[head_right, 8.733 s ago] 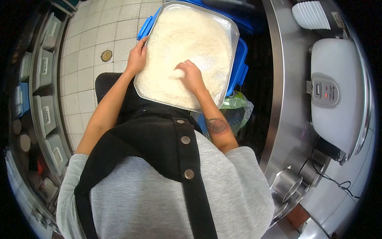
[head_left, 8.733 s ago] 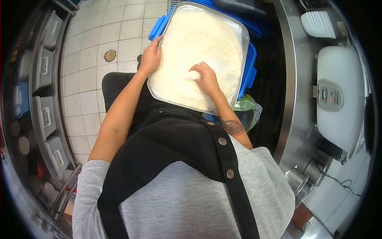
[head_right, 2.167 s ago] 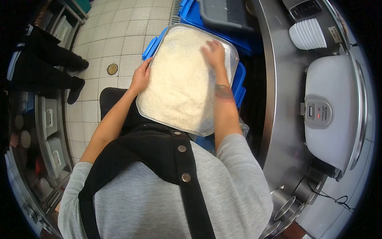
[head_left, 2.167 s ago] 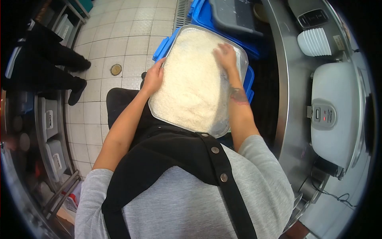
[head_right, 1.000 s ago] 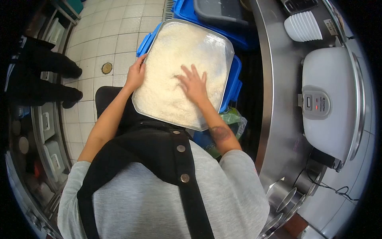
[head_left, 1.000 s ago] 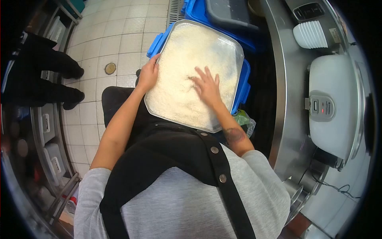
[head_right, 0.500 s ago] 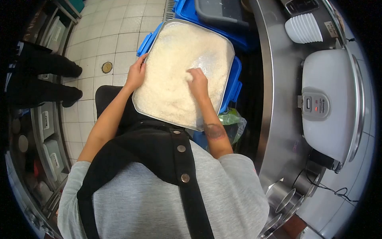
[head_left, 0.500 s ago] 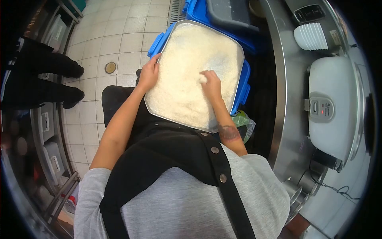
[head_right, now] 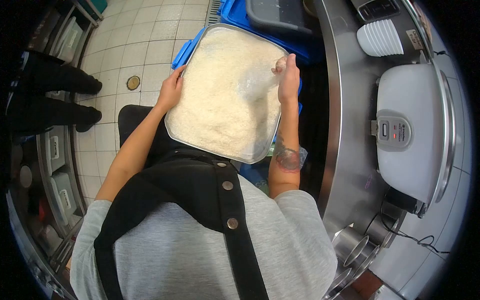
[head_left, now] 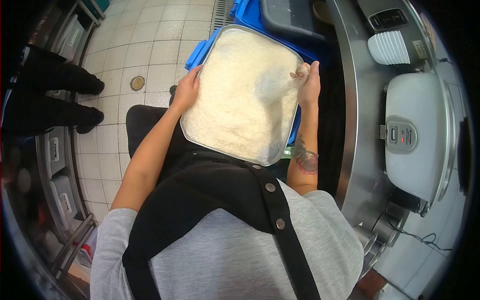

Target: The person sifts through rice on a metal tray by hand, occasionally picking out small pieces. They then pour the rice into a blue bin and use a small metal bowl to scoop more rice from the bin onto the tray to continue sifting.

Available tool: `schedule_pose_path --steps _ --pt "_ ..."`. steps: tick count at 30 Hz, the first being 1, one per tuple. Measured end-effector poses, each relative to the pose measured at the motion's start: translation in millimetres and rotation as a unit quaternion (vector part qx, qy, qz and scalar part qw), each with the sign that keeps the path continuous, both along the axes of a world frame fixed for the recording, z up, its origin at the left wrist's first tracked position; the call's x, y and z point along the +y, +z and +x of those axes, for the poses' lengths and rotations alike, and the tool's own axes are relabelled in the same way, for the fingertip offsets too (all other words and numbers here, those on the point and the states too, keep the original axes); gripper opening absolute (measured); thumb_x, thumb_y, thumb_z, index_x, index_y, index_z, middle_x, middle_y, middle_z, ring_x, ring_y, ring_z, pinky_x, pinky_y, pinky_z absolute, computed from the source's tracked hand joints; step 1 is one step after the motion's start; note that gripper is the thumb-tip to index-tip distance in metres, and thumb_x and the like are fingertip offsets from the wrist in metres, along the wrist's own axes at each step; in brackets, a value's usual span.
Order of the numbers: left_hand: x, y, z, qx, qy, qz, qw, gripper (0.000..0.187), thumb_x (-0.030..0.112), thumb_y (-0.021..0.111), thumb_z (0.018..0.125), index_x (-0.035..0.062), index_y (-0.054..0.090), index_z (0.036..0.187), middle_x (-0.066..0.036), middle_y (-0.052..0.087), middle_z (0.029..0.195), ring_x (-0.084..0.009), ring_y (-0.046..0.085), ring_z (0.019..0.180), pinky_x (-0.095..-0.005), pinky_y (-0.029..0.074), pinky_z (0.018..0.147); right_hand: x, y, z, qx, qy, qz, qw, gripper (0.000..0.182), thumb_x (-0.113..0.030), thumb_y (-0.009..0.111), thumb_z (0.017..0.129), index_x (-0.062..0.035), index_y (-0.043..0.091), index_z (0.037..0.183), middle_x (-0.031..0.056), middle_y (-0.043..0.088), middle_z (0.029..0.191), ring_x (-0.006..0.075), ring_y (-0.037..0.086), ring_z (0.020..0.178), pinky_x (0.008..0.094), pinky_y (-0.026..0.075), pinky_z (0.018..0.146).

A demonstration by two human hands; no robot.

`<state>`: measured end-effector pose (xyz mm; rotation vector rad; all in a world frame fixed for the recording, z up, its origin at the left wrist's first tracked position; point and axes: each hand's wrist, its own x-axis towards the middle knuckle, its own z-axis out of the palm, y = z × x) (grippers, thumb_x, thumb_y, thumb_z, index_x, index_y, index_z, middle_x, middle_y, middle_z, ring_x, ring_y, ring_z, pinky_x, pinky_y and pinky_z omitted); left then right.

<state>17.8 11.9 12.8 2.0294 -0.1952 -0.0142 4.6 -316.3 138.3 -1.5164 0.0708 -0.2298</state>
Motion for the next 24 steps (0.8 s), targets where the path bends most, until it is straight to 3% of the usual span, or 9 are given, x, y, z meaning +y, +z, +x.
schedule_pose_path --steps 4,6,8,10,12,13,16,22,24 --pt "-1.4 2.4 1.2 0.028 0.002 0.015 0.999 0.038 0.007 0.049 0.093 0.0095 0.052 0.131 -0.022 0.065 0.109 -0.0381 0.063 0.099 -0.0422 0.048 0.086 24.1 8.2 -7.4 0.02 -0.077 -0.016 0.997 0.057 -0.046 0.033 0.103 -0.0044 0.067 0.082 0.0064 0.065 0.089 0.0194 0.058 0.09 0.0319 0.043 0.084" --pt "-1.2 2.6 0.6 0.029 0.004 0.013 0.999 0.039 0.007 0.048 0.093 0.0095 0.052 0.131 -0.022 0.065 0.11 -0.0381 0.063 0.1 -0.0422 0.048 0.086 26.9 -5.9 -6.3 -0.005 -0.02 -0.262 0.965 0.046 -0.04 0.042 0.101 -0.0034 0.069 0.095 0.0104 0.068 0.102 0.0262 0.06 0.103 0.0363 0.043 0.094" --pt "-1.1 4.7 0.2 0.031 0.001 0.012 0.999 0.039 0.006 0.048 0.093 0.0094 0.052 0.131 -0.023 0.064 0.111 -0.0384 0.063 0.101 -0.0418 0.048 0.086 45.5 -31.6 -6.8 0.024 -0.012 -0.375 0.927 0.035 -0.034 0.053 0.095 -0.0043 0.069 0.103 0.0135 0.066 0.111 0.0301 0.058 0.11 0.0383 0.042 0.098" --pt "-0.6 0.2 0.9 0.017 0.0 0.011 1.0 0.039 0.007 0.048 0.093 0.0091 0.052 0.131 -0.023 0.064 0.112 -0.0385 0.063 0.101 -0.0419 0.048 0.087 82.8 -55.8 -11.4 -0.038 -0.016 -0.479 0.877 0.03 -0.032 0.06 0.09 -0.0099 0.068 0.109 0.0141 0.06 0.125 0.0324 0.052 0.121 0.0465 0.039 0.102" --pt "-0.8 -2.6 1.3 0.002 -0.002 0.011 1.0 0.039 0.007 0.048 0.093 0.0089 0.052 0.131 -0.023 0.064 0.113 -0.0386 0.062 0.102 -0.0419 0.048 0.088 127.9 -60.8 -21.1 -0.019 0.039 -0.552 0.833 0.033 -0.032 0.061 0.09 -0.0152 0.065 0.117 0.0124 0.052 0.136 0.0327 0.042 0.132 0.0618 0.031 0.105" --pt "-0.7 -2.8 1.6 0.008 -0.005 0.001 1.0 0.039 0.007 0.049 0.093 0.0085 0.052 0.131 -0.023 0.063 0.114 -0.0388 0.062 0.103 -0.042 0.048 0.089 143.2 -74.5 -23.7 -0.026 0.076 -0.577 0.812 0.032 -0.028 0.061 0.09 -0.0213 0.063 0.121 0.0083 0.044 0.144 0.0321 0.03 0.14 0.0753 0.022 0.101" --pt "-0.1 -1.1 1.9 0.016 -0.006 -0.008 1.0 0.039 0.007 0.049 0.093 0.0078 0.052 0.131 -0.024 0.062 0.116 -0.039 0.061 0.104 -0.0425 0.048 0.089 155.9 -89.6 -23.2 -0.051 0.151 -0.639 0.753 0.032 -0.03 0.059 0.092 -0.0257 0.062 0.124 0.004 0.043 0.145 0.0327 0.03 0.14 0.0755 0.02 0.102" --pt "-1.0 5.9 -1.0 0.017 -0.009 0.007 1.0 0.038 0.006 0.049 0.093 0.0075 0.052 0.131 -0.024 0.062 0.116 -0.0396 0.061 0.105 -0.0428 0.048 0.089 88.2 -107.9 6.5 0.046 -0.02 -0.647 0.761 0.032 -0.022 0.061 0.089 -0.0255 0.064 0.12 0.0044 0.046 0.143 0.0304 0.031 0.139 0.0771 0.021 0.1" --pt "0.0 6.5 -0.6 0.028 -0.007 0.006 1.0 0.038 0.006 0.048 0.093 0.0075 0.052 0.131 -0.024 0.062 0.115 -0.0396 0.061 0.104 -0.0428 0.048 0.089 64.5 -110.0 4.2 0.11 -0.131 -0.604 0.779 0.031 -0.019 0.065 0.085 -0.0225 0.067 0.115 0.0083 0.051 0.138 0.0319 0.038 0.134 0.0614 0.031 0.104"
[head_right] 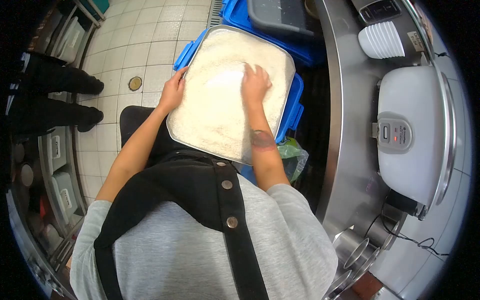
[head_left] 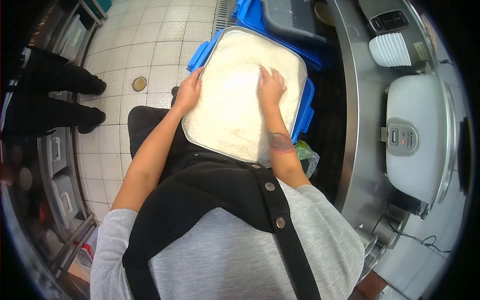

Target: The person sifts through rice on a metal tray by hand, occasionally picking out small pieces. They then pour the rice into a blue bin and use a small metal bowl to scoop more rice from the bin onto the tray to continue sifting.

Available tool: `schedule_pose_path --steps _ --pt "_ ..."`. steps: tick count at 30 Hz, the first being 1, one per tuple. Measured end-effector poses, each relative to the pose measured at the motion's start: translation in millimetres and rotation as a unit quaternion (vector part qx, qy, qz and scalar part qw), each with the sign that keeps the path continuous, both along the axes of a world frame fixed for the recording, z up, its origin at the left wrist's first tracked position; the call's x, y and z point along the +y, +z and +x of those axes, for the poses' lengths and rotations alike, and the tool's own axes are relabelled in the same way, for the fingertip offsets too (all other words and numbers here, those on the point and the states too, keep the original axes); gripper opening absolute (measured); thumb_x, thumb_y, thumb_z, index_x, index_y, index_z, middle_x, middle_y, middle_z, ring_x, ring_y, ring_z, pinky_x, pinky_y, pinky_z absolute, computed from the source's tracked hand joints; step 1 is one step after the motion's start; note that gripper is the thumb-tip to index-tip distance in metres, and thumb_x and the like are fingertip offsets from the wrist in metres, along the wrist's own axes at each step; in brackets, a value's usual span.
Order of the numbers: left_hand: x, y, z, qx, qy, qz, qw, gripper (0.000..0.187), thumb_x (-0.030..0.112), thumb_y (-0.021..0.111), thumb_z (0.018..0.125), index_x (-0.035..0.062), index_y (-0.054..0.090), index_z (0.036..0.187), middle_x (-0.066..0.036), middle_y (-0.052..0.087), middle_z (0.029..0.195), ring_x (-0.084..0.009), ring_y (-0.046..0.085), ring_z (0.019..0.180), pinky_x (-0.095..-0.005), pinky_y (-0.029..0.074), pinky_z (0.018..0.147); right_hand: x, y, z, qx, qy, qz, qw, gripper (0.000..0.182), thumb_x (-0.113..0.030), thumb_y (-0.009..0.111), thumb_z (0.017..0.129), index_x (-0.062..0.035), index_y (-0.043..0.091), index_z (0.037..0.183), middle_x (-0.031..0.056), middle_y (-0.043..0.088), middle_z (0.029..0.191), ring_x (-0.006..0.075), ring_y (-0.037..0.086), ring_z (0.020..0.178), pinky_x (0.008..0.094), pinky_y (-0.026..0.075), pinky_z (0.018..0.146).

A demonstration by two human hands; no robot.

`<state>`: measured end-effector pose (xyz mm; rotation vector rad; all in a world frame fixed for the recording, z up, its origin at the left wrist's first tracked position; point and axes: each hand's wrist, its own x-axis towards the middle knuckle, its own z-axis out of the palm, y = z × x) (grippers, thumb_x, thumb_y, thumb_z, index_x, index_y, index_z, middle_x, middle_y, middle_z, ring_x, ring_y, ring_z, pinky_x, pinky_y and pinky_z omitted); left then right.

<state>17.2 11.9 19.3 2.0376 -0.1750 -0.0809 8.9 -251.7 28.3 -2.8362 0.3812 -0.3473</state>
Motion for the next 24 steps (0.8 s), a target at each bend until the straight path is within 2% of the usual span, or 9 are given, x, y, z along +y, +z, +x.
schedule_pose_path --steps 1,3,4,6,9,11,16,19,24 --pt "0.0 -1.2 0.2 -0.008 0.0 -0.001 1.0 0.038 0.006 0.048 0.093 0.0074 0.052 0.131 -0.025 0.062 0.115 -0.0396 0.061 0.104 -0.0428 0.048 0.089 -9.0 -0.4 -4.6 0.0 0.001 -0.001 1.0 0.031 -0.019 0.065 0.085 -0.0225 0.067 0.115 0.0083 0.051 0.138 0.0319 0.038 0.134 0.0614 0.031 0.104" --pt "0.5 -1.7 1.8 -0.017 0.001 -0.006 1.0 0.038 0.006 0.048 0.093 0.0073 0.052 0.131 -0.025 0.062 0.114 -0.0395 0.062 0.103 -0.0428 0.048 0.089 -21.6 0.7 -21.3 -0.01 0.006 0.063 0.998 0.028 -0.013 0.07 0.079 -0.0145 0.071 0.107 0.0143 0.064 0.119 0.0306 0.057 0.115 0.0432 0.045 0.095" --pt "1.0 -1.1 2.3 0.005 0.001 -0.001 1.0 0.038 0.006 0.048 0.093 0.0071 0.052 0.131 -0.025 0.063 0.112 -0.0395 0.062 0.102 -0.0429 0.048 0.088 -19.3 7.9 -30.1 -0.009 0.007 0.059 0.998 0.028 -0.013 0.07 0.079 -0.0145 0.071 0.107 0.0143 0.064 0.119 0.0306 0.057 0.115 0.0432 0.045 0.095" --pt "-0.8 -2.0 1.4 0.028 0.002 0.003 1.0 0.038 0.006 0.048 0.093 0.0068 0.052 0.131 -0.025 0.063 0.111 -0.0395 0.062 0.101 -0.043 0.048 0.088 -12.1 23.8 -44.5 0.069 0.046 0.143 0.986 0.025 -0.008 0.071 0.075 -0.0067 0.072 0.1 0.0183 0.07 0.096 0.0294 0.068 0.092 0.0343 0.052 0.082" --pt "1.4 -3.9 0.3 -0.018 0.005 -0.017 1.0 0.038 0.006 0.048 0.093 0.0075 0.052 0.131 -0.025 0.064 0.107 -0.0398 0.063 0.098 -0.0437 0.048 0.085 -16.8 46.3 -48.3 0.046 0.048 0.231 0.971 0.025 -0.005 0.068 0.076 -0.0028 0.071 0.101 0.0192 0.071 0.088 0.0274 0.07 0.082 0.0361 0.053 0.075" --pt "0.9 -4.0 -0.4 -0.023 0.005 -0.009 1.0 0.038 0.006 0.048 0.093 0.0079 0.052 0.131 -0.025 0.065 0.105 -0.04 0.063 0.097 -0.0436 0.048 0.084 -7.6 99.1 -37.4 0.118 -0.032 0.306 0.944 0.028 0.001 0.062 0.078 -0.0017 0.07 0.105 0.018 0.072 0.093 0.0261 0.07 0.087 0.0341 0.053 0.078" --pt "-0.6 -1.0 0.7 0.006 0.0 -0.008 1.0 0.038 0.006 0.048 0.093 0.0078 0.052 0.131 -0.025 0.064 0.107 -0.0399 0.063 0.098 -0.0432 0.048 0.084 -20.1 148.1 -22.3 -0.084 0.145 0.257 0.952 0.047 0.013 0.045 0.075 -0.0027 0.068 0.112 0.0167 0.07 0.105 0.0214 0.067 0.101 0.0315 0.049 0.089" --pt "0.9 -4.4 -0.2 -0.011 0.004 -0.017 1.0 0.038 0.006 0.048 0.093 0.0077 0.052 0.131 -0.025 0.064 0.108 -0.0398 0.063 0.099 -0.0429 0.048 0.085 -13.9 158.8 -22.0 -0.074 0.133 0.324 0.934 0.053 0.011 0.041 0.075 -0.0032 0.063 0.121 0.0165 0.067 0.115 0.0229 0.063 0.11 0.0322 0.046 0.096" --pt "0.0 -2.6 -0.5 -0.007 0.003 -0.016 1.0 0.038 0.006 0.048 0.093 0.0077 0.052 0.131 -0.025 0.064 0.109 -0.0398 0.063 0.099 -0.0425 0.048 0.085 -1.0 134.5 -36.6 -0.065 0.144 0.252 0.955 0.036 -0.019 0.061 0.091 -0.0036 0.059 0.124 0.0201 0.058 0.126 0.0311 0.056 0.117 0.0381 0.043 0.1"
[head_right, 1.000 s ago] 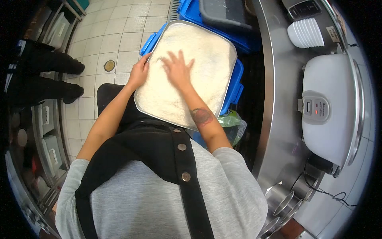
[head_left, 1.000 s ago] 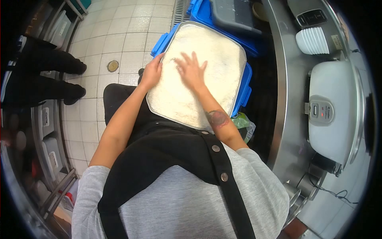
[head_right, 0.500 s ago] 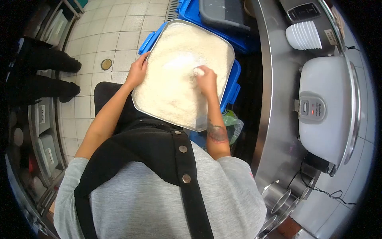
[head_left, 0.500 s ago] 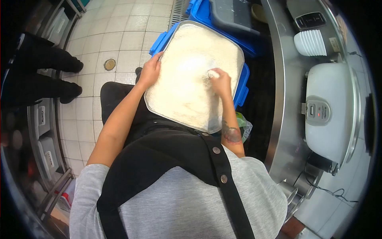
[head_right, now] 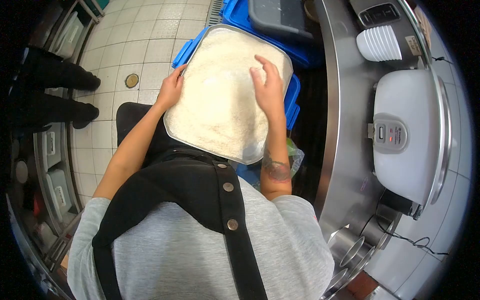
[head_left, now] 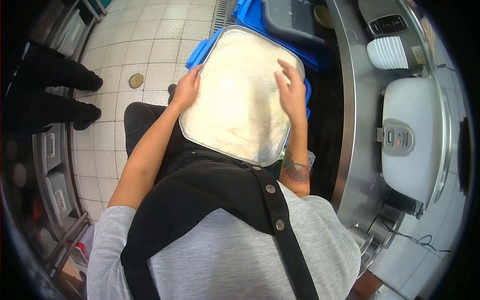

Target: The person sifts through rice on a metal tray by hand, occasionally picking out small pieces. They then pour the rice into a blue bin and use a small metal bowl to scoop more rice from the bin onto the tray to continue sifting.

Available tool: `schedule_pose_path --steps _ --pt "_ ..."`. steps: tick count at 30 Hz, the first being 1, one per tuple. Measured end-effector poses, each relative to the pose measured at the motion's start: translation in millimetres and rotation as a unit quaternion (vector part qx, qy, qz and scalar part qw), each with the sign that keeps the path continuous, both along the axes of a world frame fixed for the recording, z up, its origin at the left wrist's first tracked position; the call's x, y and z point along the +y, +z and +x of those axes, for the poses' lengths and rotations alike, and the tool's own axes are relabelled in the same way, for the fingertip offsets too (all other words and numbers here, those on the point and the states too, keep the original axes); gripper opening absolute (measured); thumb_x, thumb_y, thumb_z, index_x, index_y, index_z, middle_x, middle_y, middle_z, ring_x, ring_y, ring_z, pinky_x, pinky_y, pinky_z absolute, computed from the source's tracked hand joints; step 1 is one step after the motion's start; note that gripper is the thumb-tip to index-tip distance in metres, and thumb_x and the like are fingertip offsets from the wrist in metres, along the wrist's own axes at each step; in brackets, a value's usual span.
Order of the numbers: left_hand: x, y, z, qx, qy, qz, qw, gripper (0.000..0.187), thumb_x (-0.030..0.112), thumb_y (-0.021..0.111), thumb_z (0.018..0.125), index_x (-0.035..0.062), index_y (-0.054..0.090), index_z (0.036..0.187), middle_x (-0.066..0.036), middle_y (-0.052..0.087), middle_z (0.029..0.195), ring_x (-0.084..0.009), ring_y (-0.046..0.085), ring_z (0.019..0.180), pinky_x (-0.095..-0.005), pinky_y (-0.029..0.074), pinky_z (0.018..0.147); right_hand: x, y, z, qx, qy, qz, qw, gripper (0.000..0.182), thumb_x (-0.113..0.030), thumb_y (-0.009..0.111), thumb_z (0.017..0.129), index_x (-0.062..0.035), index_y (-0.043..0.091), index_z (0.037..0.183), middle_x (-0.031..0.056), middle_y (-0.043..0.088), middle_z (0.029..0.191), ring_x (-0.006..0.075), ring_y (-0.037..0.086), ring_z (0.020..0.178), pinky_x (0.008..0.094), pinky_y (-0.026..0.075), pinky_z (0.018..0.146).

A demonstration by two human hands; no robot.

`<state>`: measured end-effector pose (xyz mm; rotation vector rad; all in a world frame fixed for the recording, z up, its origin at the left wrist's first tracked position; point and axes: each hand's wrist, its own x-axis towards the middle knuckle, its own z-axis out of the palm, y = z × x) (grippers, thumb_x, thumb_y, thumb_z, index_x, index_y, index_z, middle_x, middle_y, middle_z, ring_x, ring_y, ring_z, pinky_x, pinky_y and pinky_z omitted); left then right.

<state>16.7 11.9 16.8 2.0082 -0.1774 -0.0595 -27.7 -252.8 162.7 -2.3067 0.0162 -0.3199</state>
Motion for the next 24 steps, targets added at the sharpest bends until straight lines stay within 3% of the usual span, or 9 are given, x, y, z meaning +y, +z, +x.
schedule_pose_path --steps 4,7,9,13,15,19,20,22,24 --pt "-0.2 -1.7 0.6 -0.009 0.001 0.003 1.0 0.038 0.006 0.048 0.093 0.0069 0.052 0.131 -0.025 0.064 0.109 -0.0398 0.063 0.099 -0.0428 0.049 0.085 32.2 -54.4 -32.9 -0.02 0.08 -0.168 0.982 0.044 -0.024 0.068 0.085 -0.0062 0.057 0.124 0.0189 0.055 0.129 0.0381 0.046 0.127 0.0494 0.038 0.103" --pt "1.0 -3.9 0.7 -0.016 0.002 -0.001 1.0 0.038 0.006 0.049 0.093 0.0065 0.052 0.13 -0.025 0.064 0.108 -0.0398 0.063 0.099 -0.043 0.049 0.085 79.9 -79.6 -70.5 0.07 0.18 -0.202 0.96 0.046 -0.029 0.069 0.083 -0.0189 0.057 0.126 0.0137 0.043 0.144 0.0344 0.034 0.138 0.07 0.028 0.101" --pt "-0.1 -4.7 0.9 -0.022 -0.001 -0.008 1.0 0.038 0.006 0.049 0.093 0.0063 0.052 0.13 -0.025 0.064 0.108 -0.0398 0.063 0.099 -0.0431 0.049 0.085 97.4 -86.1 -81.5 0.046 0.272 -0.243 0.93 0.042 -0.029 0.067 0.084 -0.0225 0.059 0.124 0.0091 0.042 0.145 0.0325 0.033 0.139 0.072 0.026 0.101" --pt "0.4 -6.1 2.8 -0.018 -0.001 0.0 1.0 0.038 0.006 0.049 0.092 0.0062 0.052 0.13 -0.026 0.064 0.109 -0.0399 0.063 0.1 -0.043 0.049 0.086 94.2 -114.9 -61.7 0.012 0.281 -0.28 0.918 0.035 -0.024 0.063 0.087 -0.0239 0.062 0.122 0.0063 0.045 0.143 0.0307 0.034 0.139 0.0721 0.024 0.102" --pt "1.1 -5.8 1.6 -0.012 -0.001 0.003 1.0 0.038 0.007 0.049 0.092 0.0062 0.052 0.13 -0.026 0.064 0.11 -0.04 0.063 0.101 -0.0431 0.049 0.086 75.4 -128.4 -33.5 0.012 0.214 -0.422 0.881 0.036 -0.023 0.061 0.088 -0.029 0.06 0.124 0.0038 0.047 0.142 0.0307 0.035 0.138 0.069 0.026 0.103" --pt "-0.7 -3.3 0.6 -0.018 0.003 0.008 1.0 0.038 0.007 0.049 0.092 0.0065 0.052 0.13 -0.026 0.063 0.11 -0.0404 0.062 0.101 -0.0438 0.048 0.087 32.3 -139.7 20.8 -0.03 0.009 -0.351 0.936 0.031 -0.017 0.059 0.088 -0.0205 0.064 0.118 0.0071 0.054 0.133 0.0302 0.044 0.129 0.064 0.033 0.099" --pt "-0.5 -3.8 0.9 -0.022 0.003 0.006 1.0 0.038 0.007 0.049 0.092 0.0065 0.052 0.13 -0.026 0.063 0.111 -0.0406 0.062 0.101 -0.044 0.048 0.087 23.5 -138.2 21.6 -0.031 0.009 -0.351 0.936 0.031 -0.017 0.059 0.088 -0.0205 0.064 0.118 0.0071 0.054 0.133 0.0302 0.044 0.129 0.064 0.033 0.099" --pt "-0.2 -3.5 0.8 -0.014 0.003 0.009 1.0 0.038 0.007 0.049 0.093 0.0066 0.052 0.13 -0.026 0.063 0.111 -0.0409 0.062 0.101 -0.044 0.048 0.087 14.0 -128.3 23.5 0.011 -0.08 -0.328 0.941 0.031 -0.017 0.063 0.086 -0.0177 0.064 0.117 0.0112 0.057 0.126 0.0323 0.052 0.116 0.054 0.041 0.093" --pt "-0.7 -3.3 2.4 -0.005 0.003 0.01 1.0 0.037 0.007 0.049 0.093 0.0067 0.052 0.13 -0.026 0.063 0.111 -0.0412 0.062 0.102 -0.044 0.048 0.087 15.1 -128.3 13.0 0.05 -0.074 -0.304 0.948 0.035 -0.016 0.066 0.083 -0.0174 0.064 0.118 0.0123 0.057 0.123 0.0339 0.053 0.111 0.0491 0.043 0.09"
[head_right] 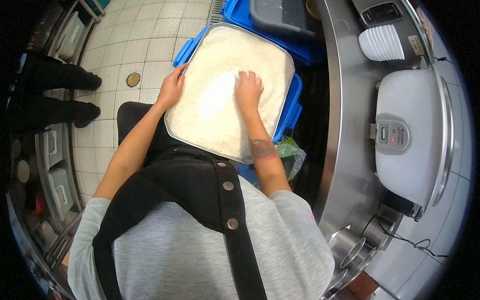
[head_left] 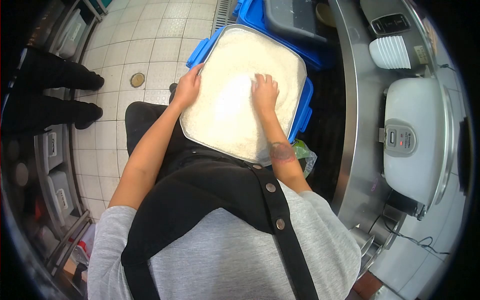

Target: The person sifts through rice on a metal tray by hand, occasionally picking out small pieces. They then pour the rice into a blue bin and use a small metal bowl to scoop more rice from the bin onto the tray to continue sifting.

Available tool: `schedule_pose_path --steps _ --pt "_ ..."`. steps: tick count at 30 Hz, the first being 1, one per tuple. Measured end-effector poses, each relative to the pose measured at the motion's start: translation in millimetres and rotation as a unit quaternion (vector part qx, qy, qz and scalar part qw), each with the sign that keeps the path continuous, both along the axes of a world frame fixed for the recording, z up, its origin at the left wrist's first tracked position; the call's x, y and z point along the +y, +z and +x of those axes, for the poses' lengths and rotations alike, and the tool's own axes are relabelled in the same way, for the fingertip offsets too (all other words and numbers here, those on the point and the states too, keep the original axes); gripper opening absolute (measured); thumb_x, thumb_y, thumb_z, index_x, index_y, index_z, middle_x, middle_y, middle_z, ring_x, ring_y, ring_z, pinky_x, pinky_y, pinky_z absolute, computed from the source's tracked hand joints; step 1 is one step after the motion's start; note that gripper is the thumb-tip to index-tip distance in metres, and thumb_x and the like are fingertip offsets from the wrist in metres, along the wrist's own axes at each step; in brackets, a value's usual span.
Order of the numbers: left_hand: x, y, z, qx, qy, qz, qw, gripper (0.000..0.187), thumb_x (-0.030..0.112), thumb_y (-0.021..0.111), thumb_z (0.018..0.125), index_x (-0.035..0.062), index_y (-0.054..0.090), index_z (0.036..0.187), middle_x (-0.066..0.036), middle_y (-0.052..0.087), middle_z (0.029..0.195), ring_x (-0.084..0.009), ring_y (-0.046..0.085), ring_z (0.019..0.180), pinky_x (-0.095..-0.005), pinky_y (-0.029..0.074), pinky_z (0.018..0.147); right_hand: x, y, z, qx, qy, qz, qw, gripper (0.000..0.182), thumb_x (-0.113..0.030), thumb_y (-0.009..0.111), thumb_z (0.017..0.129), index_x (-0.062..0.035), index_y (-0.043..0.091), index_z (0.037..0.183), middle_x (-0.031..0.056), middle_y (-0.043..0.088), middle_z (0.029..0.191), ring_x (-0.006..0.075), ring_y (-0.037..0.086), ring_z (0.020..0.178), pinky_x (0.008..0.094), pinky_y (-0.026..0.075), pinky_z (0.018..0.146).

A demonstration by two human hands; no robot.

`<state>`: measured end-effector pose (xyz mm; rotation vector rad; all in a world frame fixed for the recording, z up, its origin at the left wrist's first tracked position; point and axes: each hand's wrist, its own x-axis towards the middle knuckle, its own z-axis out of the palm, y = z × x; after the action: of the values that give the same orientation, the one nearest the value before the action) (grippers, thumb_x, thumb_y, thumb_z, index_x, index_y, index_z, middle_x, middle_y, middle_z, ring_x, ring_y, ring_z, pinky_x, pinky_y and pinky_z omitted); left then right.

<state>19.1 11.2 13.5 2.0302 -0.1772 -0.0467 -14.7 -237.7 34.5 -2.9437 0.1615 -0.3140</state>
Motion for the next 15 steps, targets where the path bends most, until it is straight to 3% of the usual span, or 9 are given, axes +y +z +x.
schedule_pose_path --steps 2,3,5,6,7,9,11,12,15 --pt "0.2 -1.1 -1.6 -0.02 0.001 -0.005 1.0 0.037 0.007 0.049 0.093 0.0069 0.052 0.13 -0.026 0.063 0.11 -0.0415 0.061 0.101 -0.044 0.048 0.087 2.6 -2.9 -19.2 -0.005 0.043 0.043 0.998 0.036 -0.008 0.07 0.077 -0.0134 0.066 0.113 0.015 0.064 0.109 0.0372 0.06 0.096 0.0381 0.05 0.081" --pt "0.5 -1.1 -2.4 -0.017 0.0 -0.005 1.0 0.037 0.007 0.049 0.093 0.0069 0.052 0.13 -0.026 0.063 0.11 -0.0415 0.061 0.101 -0.044 0.048 0.087 3.7 2.7 -26.6 -0.003 0.042 0.043 0.998 0.036 -0.008 0.07 0.077 -0.0134 0.066 0.113 0.015 0.064 0.109 0.0372 0.06 0.096 0.0381 0.05 0.081" --pt "0.9 0.4 -2.7 -0.026 -0.002 -0.002 1.0 0.037 0.007 0.049 0.093 0.0072 0.053 0.13 -0.025 0.064 0.109 -0.0415 0.062 0.1 -0.0443 0.048 0.086 5.2 27.2 -35.9 0.174 0.046 0.249 0.952 0.03 -0.002 0.067 0.075 -0.0072 0.069 0.105 0.0181 0.069 0.092 0.0367 0.065 0.086 0.0385 0.053 0.076" --pt "1.0 0.7 -2.8 -0.026 -0.003 -0.002 1.0 0.037 0.007 0.049 0.093 0.0072 0.053 0.13 -0.025 0.064 0.109 -0.0415 0.062 0.1 -0.0443 0.048 0.086 4.0 38.7 -38.1 0.118 0.064 0.234 0.963 0.026 0.005 0.061 0.076 -0.002 0.07 0.099 0.0184 0.07 0.081 0.0297 0.07 0.077 0.0337 0.055 0.072" --pt "1.2 1.2 -2.2 -0.017 -0.004 -0.001 1.0 0.037 0.007 0.049 0.093 0.0073 0.053 0.13 -0.025 0.064 0.109 -0.0413 0.062 0.1 -0.0443 0.048 0.086 2.6 55.4 -34.0 0.117 0.064 0.234 0.963 0.026 0.005 0.061 0.076 -0.002 0.07 0.099 0.0184 0.07 0.081 0.0297 0.07 0.077 0.0337 0.055 0.072" --pt "2.2 2.6 -2.5 -0.007 -0.006 -0.002 1.0 0.037 0.007 0.049 0.093 0.0074 0.053 0.13 -0.025 0.064 0.108 -0.0412 0.062 0.1 -0.0442 0.048 0.086 -0.9 91.5 -24.5 0.15 -0.057 0.412 0.897 0.03 0.011 0.055 0.077 -0.0001 0.069 0.102 0.0155 0.071 0.087 0.0216 0.071 0.079 0.029 0.055 0.073" --pt "0.5 4.5 -2.6 0.006 -0.001 -0.003 1.0 0.037 0.007 0.049 0.093 0.0074 0.053 0.13 -0.026 0.064 0.108 -0.041 0.062 0.099 -0.0442 0.048 0.085 -7.4 117.5 -18.5 0.073 -0.001 0.464 0.883 0.034 0.013 0.049 0.078 0.0011 0.068 0.104 0.013 0.071 0.092 0.0159 0.07 0.076 0.025 0.055 0.073" --pt "-0.5 2.8 -2.1 0.005 -0.002 -0.004 1.0 0.037 0.007 0.049 0.093 0.0074 0.053 0.13 -0.026 0.064 0.108 -0.041 0.062 0.099 -0.0442 0.048 0.085 -8.0 131.5 -18.2 0.075 0.017 0.466 0.882 0.036 0.013 0.048 0.079 0.0018 0.067 0.107 0.0146 0.069 0.103 0.0174 0.07 0.084 0.0257 0.055 0.078" --pt "1.6 -1.6 -1.1 -0.006 -0.002 -0.012 1.0 0.038 0.006 0.049 0.093 0.0076 0.052 0.13 -0.025 0.064 0.108 -0.0403 0.063 0.099 -0.0437 0.048 0.085 -9.4 143.2 -20.8 0.01 0.071 0.48 0.875 0.035 0.009 0.05 0.08 0.0014 0.065 0.11 0.0147 0.067 0.111 0.02 0.067 0.098 0.0297 0.054 0.083"
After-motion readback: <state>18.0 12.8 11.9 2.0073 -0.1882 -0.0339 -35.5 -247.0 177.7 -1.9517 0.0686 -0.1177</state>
